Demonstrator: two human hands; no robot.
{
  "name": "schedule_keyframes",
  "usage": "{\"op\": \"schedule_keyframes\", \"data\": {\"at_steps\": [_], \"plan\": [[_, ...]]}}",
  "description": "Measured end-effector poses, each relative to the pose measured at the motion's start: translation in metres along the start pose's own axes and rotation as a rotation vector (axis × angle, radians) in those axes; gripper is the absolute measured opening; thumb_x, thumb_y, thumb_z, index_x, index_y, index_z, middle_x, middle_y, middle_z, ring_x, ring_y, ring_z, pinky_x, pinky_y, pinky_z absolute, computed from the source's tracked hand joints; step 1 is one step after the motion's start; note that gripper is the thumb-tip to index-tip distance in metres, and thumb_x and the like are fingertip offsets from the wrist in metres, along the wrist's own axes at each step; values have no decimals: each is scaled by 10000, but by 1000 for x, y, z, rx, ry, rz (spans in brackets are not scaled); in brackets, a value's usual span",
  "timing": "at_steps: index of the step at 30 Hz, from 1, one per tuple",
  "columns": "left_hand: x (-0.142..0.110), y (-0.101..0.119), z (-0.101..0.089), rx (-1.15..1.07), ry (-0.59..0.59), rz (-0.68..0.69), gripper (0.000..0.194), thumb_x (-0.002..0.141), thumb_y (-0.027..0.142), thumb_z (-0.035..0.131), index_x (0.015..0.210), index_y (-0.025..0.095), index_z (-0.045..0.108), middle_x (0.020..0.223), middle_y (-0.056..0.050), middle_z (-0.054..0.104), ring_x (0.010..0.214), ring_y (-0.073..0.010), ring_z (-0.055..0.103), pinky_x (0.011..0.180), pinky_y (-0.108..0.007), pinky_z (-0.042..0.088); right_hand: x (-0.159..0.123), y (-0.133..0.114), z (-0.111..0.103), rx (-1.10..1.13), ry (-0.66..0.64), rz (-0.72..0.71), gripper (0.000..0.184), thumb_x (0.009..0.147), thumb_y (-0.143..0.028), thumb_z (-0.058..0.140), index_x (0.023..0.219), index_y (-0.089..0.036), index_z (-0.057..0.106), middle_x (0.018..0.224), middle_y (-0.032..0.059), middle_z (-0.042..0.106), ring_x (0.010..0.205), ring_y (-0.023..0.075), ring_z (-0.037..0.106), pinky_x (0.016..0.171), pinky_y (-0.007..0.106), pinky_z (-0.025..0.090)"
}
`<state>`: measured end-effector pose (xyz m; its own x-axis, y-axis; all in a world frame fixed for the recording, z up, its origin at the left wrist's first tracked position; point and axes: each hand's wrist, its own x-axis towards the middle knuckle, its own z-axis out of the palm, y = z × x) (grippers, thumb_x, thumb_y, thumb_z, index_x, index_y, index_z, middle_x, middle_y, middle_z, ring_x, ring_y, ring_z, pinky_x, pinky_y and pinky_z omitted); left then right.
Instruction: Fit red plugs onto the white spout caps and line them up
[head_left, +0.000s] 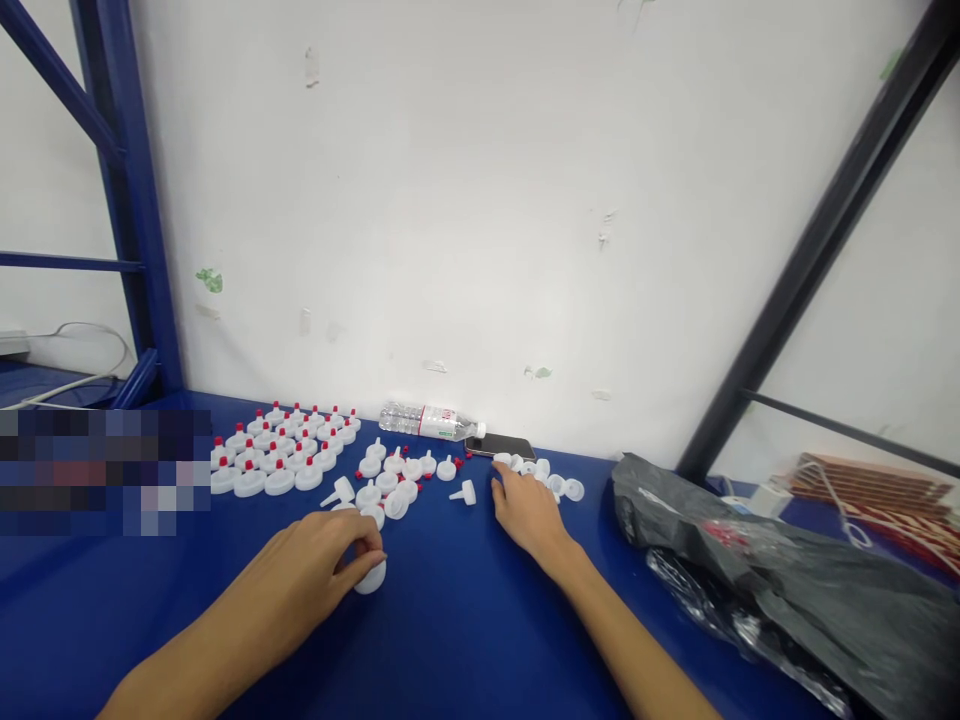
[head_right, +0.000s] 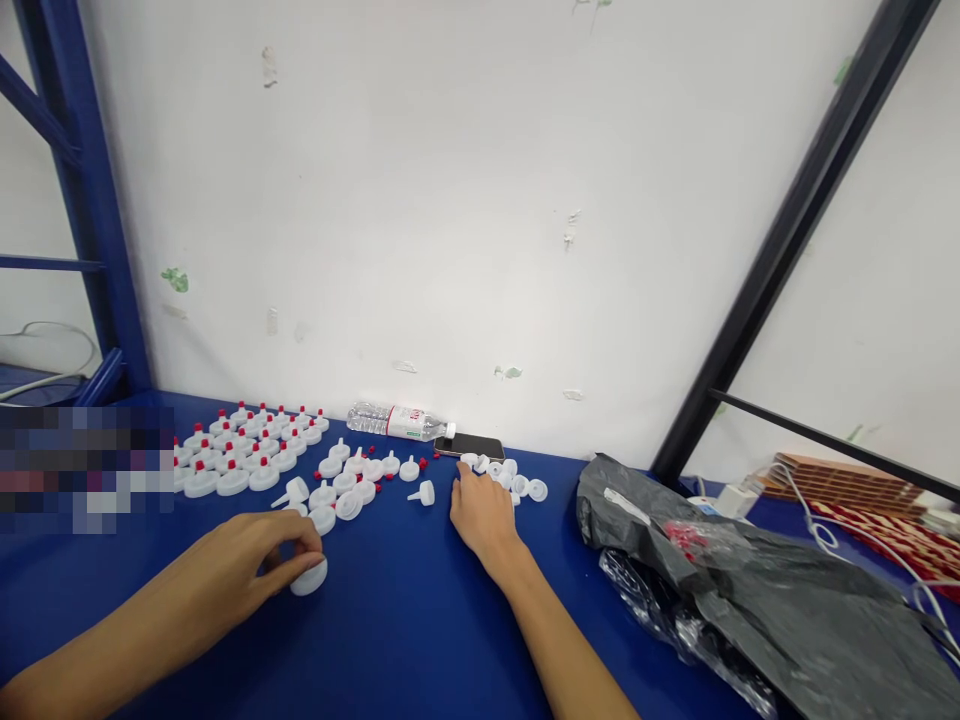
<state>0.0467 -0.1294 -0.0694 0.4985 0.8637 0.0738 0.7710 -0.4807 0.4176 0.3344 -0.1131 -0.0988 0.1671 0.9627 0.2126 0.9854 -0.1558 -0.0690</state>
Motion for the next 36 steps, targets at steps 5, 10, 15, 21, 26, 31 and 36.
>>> {"op": "schedule_keyframes", "data": {"at_steps": [5, 10, 15, 21, 26, 31, 36], "plan": [[1, 0, 1, 1, 1, -5, 282, 915, 406, 458, 837, 267, 691, 927, -4, 730, 830, -198, 634, 710, -300, 385, 3, 2, 3, 5, -1, 23, 440, 1011, -254, 387, 1416, -167, 536, 1070, 169, 736, 1012, 317, 699, 809, 393, 480], [0, 0, 1, 5, 0, -12, 280, 907, 396, 460, 839, 261, 697, 923, -10, 732, 841, -200, 637, 716, -299, 395, 3, 1, 3, 8, 0, 42, 422, 1000, -239, 402, 1387, -175, 557, 1054, 157, 737, 995, 308, 696, 787, 376, 462], [-1, 2, 0, 3, 2, -1, 285, 910, 399, 460, 837, 259, 697, 917, -5, 729, 840, -197, 635, 712, -297, 397, 3, 4, 0, 14, 9, 62, 334, 994, -261, 458, 1283, -209, 617, 1064, 126, 734, 1000, 287, 688, 746, 341, 436], [-1, 2, -1, -8, -3, -4, 290, 914, 411, 460, 853, 264, 702, 934, -7, 729, 830, -200, 633, 716, -302, 405, 2, 6, -6, 17, 26, 70, 262, 992, -279, 502, 1202, -246, 655, 1023, 88, 740, 997, 265, 685, 711, 312, 408], [0, 3, -2, -15, 5, 4, 265, 909, 387, 479, 846, 264, 705, 928, -11, 731, 820, -199, 636, 713, -300, 406, -1, 6, -9, 6, 44, 97, 231, 987, -291, 526, 1146, -214, 674, 1018, 113, 739, 958, 287, 693, 688, 320, 400], [0, 4, -3, -5, 5, -6, 241, 909, 359, 487, 838, 264, 697, 921, -6, 727, 819, -194, 635, 707, -294, 398, -1, 6, -10, 17, 45, 68, 159, 986, -288, 544, 1042, -222, 678, 965, 82, 741, 931, 266, 692, 660, 303, 379], [-1, 1, -1, -28, -13, -3, 211, 883, 350, 521, 848, 259, 708, 920, -16, 717, 818, -188, 640, 701, -289, 403, -2, 4, -11, 38, 45, 42, 131, 983, -258, 547, 1049, -206, 648, 928, 80, 741, 891, 245, 694, 625, 281, 347]]}}
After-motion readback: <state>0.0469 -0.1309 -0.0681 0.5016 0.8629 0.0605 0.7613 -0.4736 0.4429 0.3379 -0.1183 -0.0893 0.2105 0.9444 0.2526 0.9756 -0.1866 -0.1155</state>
